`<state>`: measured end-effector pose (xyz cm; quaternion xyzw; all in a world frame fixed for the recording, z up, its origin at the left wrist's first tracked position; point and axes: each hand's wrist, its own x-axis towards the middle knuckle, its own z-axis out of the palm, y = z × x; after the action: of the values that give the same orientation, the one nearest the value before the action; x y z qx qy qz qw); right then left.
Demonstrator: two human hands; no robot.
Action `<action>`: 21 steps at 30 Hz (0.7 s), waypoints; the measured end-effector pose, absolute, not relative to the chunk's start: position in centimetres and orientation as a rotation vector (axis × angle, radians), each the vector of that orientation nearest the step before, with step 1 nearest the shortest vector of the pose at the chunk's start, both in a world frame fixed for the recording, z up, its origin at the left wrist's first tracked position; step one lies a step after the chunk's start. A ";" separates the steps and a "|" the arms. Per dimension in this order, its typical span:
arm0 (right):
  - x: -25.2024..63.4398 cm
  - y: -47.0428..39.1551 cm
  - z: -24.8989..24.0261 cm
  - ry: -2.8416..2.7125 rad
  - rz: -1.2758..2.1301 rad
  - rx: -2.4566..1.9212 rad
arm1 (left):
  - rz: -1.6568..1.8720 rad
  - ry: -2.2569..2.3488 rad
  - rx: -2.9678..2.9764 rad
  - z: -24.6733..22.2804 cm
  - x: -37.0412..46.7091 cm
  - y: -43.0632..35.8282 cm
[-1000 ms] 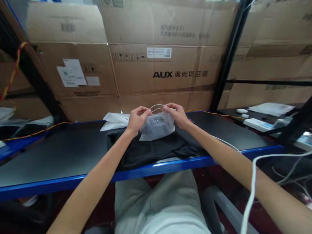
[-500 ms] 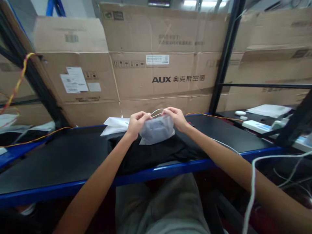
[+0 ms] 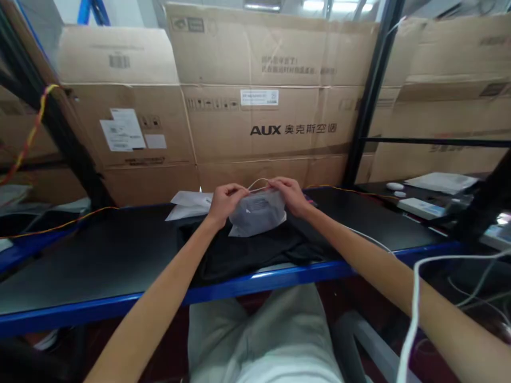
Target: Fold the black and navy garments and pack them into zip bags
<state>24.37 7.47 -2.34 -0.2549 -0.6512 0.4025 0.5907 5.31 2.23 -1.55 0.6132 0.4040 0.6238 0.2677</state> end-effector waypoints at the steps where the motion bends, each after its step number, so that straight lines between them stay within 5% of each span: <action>1: 24.4 7.4 -2.3 -1.521 0.935 -0.592 | 1.679 1.098 1.655 -1.6 5.3 2.2; 21: 24.1 6.7 -2.1 -1.314 1.173 -0.585 | 1.632 1.061 1.795 -1.9 5.1 2.4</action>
<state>24.09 6.66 -2.12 -0.2524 -0.5667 0.5058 0.5994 5.11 2.38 -1.89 0.6573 0.3884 0.5978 0.2443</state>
